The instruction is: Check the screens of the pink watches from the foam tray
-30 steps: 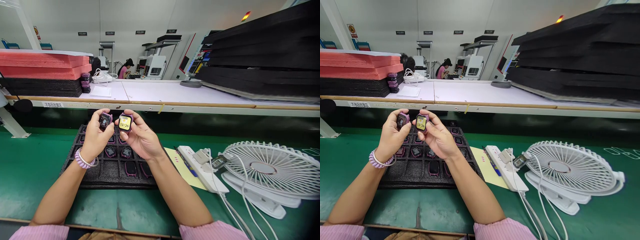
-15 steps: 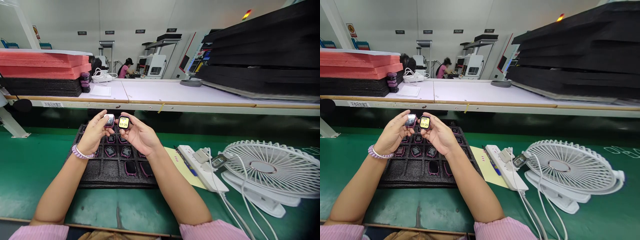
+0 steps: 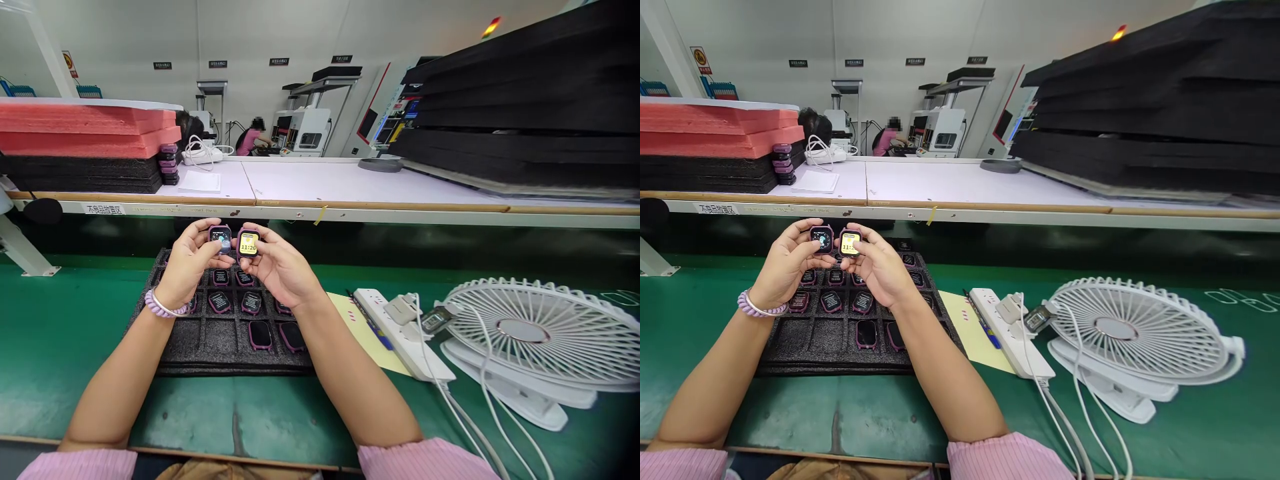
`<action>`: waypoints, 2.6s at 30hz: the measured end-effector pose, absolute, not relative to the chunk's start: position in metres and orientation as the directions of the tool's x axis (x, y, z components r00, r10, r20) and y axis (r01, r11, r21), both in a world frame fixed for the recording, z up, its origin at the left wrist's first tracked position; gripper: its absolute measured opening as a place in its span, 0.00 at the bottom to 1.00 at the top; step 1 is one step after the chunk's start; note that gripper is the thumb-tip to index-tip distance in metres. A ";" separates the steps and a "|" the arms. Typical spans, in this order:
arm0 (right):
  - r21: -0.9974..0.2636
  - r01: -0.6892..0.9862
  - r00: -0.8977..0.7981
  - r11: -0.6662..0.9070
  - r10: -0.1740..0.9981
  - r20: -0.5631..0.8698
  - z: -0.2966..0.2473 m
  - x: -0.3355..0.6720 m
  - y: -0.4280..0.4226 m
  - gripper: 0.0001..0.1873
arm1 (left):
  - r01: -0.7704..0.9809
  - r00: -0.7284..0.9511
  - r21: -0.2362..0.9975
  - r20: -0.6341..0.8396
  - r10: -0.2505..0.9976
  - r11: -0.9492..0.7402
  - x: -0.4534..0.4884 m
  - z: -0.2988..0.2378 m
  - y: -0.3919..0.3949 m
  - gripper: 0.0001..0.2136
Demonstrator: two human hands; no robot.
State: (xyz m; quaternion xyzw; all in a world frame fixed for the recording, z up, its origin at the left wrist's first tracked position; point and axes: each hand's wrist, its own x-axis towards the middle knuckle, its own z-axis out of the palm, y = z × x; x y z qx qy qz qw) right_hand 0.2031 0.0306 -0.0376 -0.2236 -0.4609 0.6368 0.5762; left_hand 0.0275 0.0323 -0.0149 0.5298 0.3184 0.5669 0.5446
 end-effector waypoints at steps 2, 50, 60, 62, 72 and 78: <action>-0.850 -0.516 -0.234 0.111 0.936 0.264 -0.038 0.202 0.030 0.25 | -0.267 0.159 0.931 0.296 0.942 -0.248 0.027 -0.017 0.033 0.21; -0.852 -0.476 -0.192 0.216 0.920 0.341 -0.043 0.198 0.031 0.21 | -0.271 0.241 0.935 0.296 0.924 -0.229 0.029 -0.017 0.029 0.16; -0.860 -0.447 -0.141 0.244 0.931 0.337 -0.042 0.195 0.027 0.23 | -0.271 0.264 0.935 0.300 0.917 -0.228 0.029 -0.019 0.029 0.18; -0.860 -0.446 -0.137 0.247 0.931 0.339 -0.041 0.195 0.027 0.23 | -0.270 0.265 0.936 0.299 0.917 -0.227 0.029 -0.018 0.028 0.18; -0.860 -0.448 -0.148 0.243 0.929 0.339 -0.042 0.195 0.027 0.23 | -0.260 0.249 0.936 0.303 0.920 -0.238 0.028 -0.018 0.029 0.19; -0.860 -0.447 -0.174 0.248 0.919 0.355 -0.044 0.196 0.028 0.23 | -0.249 0.248 0.936 0.311 0.917 -0.250 0.029 -0.018 0.028 0.20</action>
